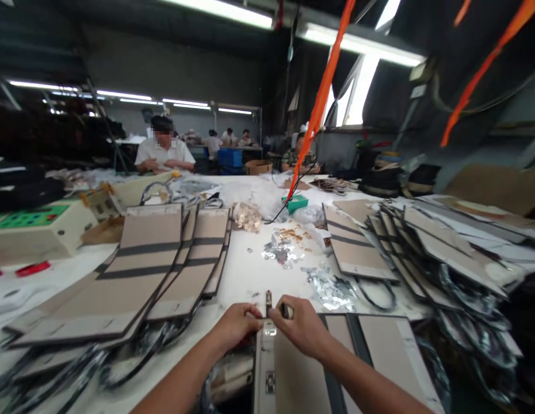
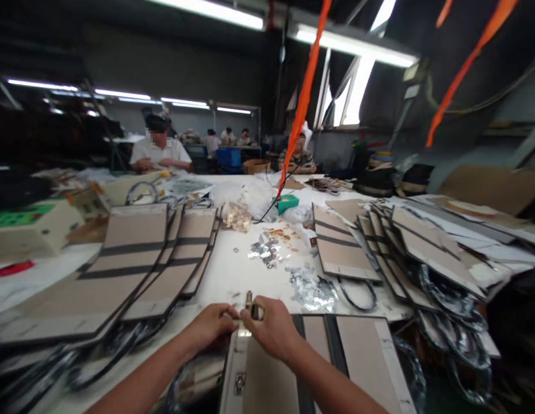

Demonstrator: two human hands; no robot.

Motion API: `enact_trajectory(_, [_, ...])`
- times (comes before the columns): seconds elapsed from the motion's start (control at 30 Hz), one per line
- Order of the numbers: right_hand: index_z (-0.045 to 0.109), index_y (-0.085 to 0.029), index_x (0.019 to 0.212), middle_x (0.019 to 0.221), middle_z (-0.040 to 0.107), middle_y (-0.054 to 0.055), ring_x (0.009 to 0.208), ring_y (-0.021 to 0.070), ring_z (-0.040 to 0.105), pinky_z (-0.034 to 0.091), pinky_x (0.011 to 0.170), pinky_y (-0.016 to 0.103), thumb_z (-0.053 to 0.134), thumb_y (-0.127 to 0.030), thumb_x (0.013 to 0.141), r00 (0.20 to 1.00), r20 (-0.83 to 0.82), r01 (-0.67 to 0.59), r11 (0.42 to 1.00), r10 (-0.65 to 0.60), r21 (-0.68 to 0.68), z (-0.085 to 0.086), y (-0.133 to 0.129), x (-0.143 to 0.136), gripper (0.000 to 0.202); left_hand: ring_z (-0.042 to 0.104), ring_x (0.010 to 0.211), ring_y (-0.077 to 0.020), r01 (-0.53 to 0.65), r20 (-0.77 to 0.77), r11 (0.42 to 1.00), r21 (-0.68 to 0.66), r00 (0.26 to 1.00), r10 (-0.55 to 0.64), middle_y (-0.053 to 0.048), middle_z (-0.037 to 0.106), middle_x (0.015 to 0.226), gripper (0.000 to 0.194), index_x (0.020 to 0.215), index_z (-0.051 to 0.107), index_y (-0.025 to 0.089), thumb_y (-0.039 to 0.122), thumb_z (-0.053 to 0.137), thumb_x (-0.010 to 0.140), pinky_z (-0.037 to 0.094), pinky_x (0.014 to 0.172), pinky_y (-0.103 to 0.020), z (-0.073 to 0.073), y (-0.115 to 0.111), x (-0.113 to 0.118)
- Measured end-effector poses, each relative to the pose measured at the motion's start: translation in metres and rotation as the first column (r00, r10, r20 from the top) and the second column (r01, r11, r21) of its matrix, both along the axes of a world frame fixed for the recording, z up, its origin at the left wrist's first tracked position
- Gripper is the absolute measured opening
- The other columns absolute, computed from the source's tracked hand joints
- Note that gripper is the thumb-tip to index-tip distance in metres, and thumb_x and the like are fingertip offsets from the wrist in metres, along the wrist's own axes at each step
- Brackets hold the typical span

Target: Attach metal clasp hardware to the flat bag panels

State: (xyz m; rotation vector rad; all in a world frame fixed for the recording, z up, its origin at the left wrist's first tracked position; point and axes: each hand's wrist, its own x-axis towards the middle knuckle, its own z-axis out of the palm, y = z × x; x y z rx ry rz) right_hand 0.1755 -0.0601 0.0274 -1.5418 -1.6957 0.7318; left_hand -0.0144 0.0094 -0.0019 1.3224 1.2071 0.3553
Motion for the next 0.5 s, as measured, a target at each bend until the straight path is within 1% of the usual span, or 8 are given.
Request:
enact_trajectory(0.03, [0.076, -0.022, 0.091, 0.086, 0.071, 0.003, 0.082, 0.0214, 0.067, 0.049, 0.078, 0.031, 0.064, -0.038, 0.090, 0.992, 0.121, 0.041, 0.999, -0.043, 0.020, -0.003, -0.006, 0.013, 0.021, 0.043, 0.041, -0.0103, 0.010, 0.002, 0.999, 0.035, 1.000, -0.010, 0.010, 0.049, 0.047, 0.037, 0.081, 0.058, 0.022, 0.044, 0.084, 0.065, 0.034, 0.045, -0.023, 0.001, -0.002, -0.001])
enact_trajectory(0.13, [0.076, -0.029, 0.122, 0.118, 0.073, 0.008, 0.107, 0.0283, 0.070, 0.050, 0.093, 0.034, 0.070, -0.034, 0.083, 0.926, 0.371, 0.076, 0.997, -0.070, -0.002, -0.013, -0.030, 0.055, 0.040, 0.043, 0.046, -0.0111, 0.045, 0.017, 0.989, 0.140, 0.999, -0.048, 0.010, 0.049, 0.050, 0.041, 0.084, 0.061, 0.022, 0.049, 0.083, 0.062, 0.031, 0.048, -0.023, 0.006, -0.010, -0.002])
enact_trajectory(0.2, [0.075, -0.032, 0.126, 0.117, 0.074, 0.007, 0.109, 0.0282, 0.070, 0.049, 0.095, 0.034, 0.072, -0.031, 0.081, 0.909, 0.414, 0.076, 0.996, -0.053, -0.040, -0.011, -0.048, 0.078, 0.046, 0.045, 0.050, -0.0124, 0.077, 0.023, 0.966, 0.247, 0.996, -0.085, 0.008, 0.051, 0.053, 0.035, 0.085, 0.063, 0.022, 0.047, 0.078, 0.066, 0.032, 0.051, -0.024, 0.016, -0.020, 0.001])
enact_trajectory(0.27, [0.079, -0.034, 0.117, 0.107, 0.076, 0.004, 0.103, 0.0255, 0.071, 0.049, 0.091, 0.031, 0.071, -0.030, 0.081, 0.911, 0.410, 0.069, 0.997, -0.046, -0.040, 0.003, -0.066, 0.095, 0.037, 0.051, 0.055, -0.0147, 0.130, -0.023, 0.916, 0.380, 0.991, -0.131, 0.006, 0.055, 0.057, 0.024, 0.087, 0.066, 0.022, 0.042, 0.071, 0.073, 0.035, 0.054, -0.025, 0.034, -0.033, 0.007])
enact_trajectory(0.37, [0.081, -0.028, 0.097, 0.094, 0.077, 0.002, 0.091, 0.0211, 0.071, 0.046, 0.081, 0.027, 0.067, -0.028, 0.083, 0.914, 0.406, 0.015, 1.000, -0.015, 0.001, 0.039, -0.093, 0.112, 0.019, 0.065, 0.071, -0.0186, 0.210, -0.151, 0.791, 0.575, 0.977, -0.150, 0.003, 0.068, 0.072, 0.018, 0.094, 0.072, 0.025, 0.037, 0.063, 0.084, 0.046, 0.065, -0.027, 0.070, -0.054, 0.022])
enact_trajectory(0.43, [0.081, -0.025, 0.093, 0.090, 0.078, 0.002, 0.085, 0.0193, 0.070, 0.045, 0.077, 0.026, 0.068, -0.027, 0.083, 0.926, 0.378, -0.014, 0.999, 0.000, 0.035, 0.063, -0.110, 0.120, 0.016, 0.071, 0.083, -0.0203, 0.182, -0.169, 0.689, 0.701, 0.982, -0.088, 0.001, 0.075, 0.086, 0.022, 0.101, 0.074, 0.028, 0.041, 0.061, 0.089, 0.052, 0.075, -0.028, 0.092, -0.065, 0.031])
enact_trajectory(0.47, [0.081, -0.024, 0.093, 0.090, 0.078, 0.002, 0.084, 0.0192, 0.070, 0.046, 0.076, 0.026, 0.068, -0.028, 0.083, 0.938, 0.346, -0.008, 0.999, -0.010, 0.050, 0.072, -0.118, 0.125, 0.016, 0.072, 0.089, -0.0210, 0.129, -0.138, 0.613, 0.780, 0.990, -0.033, 0.000, 0.077, 0.094, 0.024, 0.105, 0.074, 0.029, 0.044, 0.061, 0.091, 0.055, 0.081, -0.029, 0.100, -0.069, 0.034])
enact_trajectory(0.5, [0.081, -0.023, 0.093, 0.090, 0.078, 0.002, 0.085, 0.0198, 0.070, 0.047, 0.077, 0.026, 0.069, -0.029, 0.083, 0.952, 0.305, 0.016, 0.998, -0.035, 0.066, 0.080, -0.125, 0.130, 0.017, 0.073, 0.095, -0.0221, 0.054, -0.081, 0.506, 0.861, 0.996, 0.031, -0.001, 0.077, 0.100, 0.025, 0.107, 0.073, 0.030, 0.046, 0.062, 0.092, 0.056, 0.085, -0.031, 0.105, -0.072, 0.035])
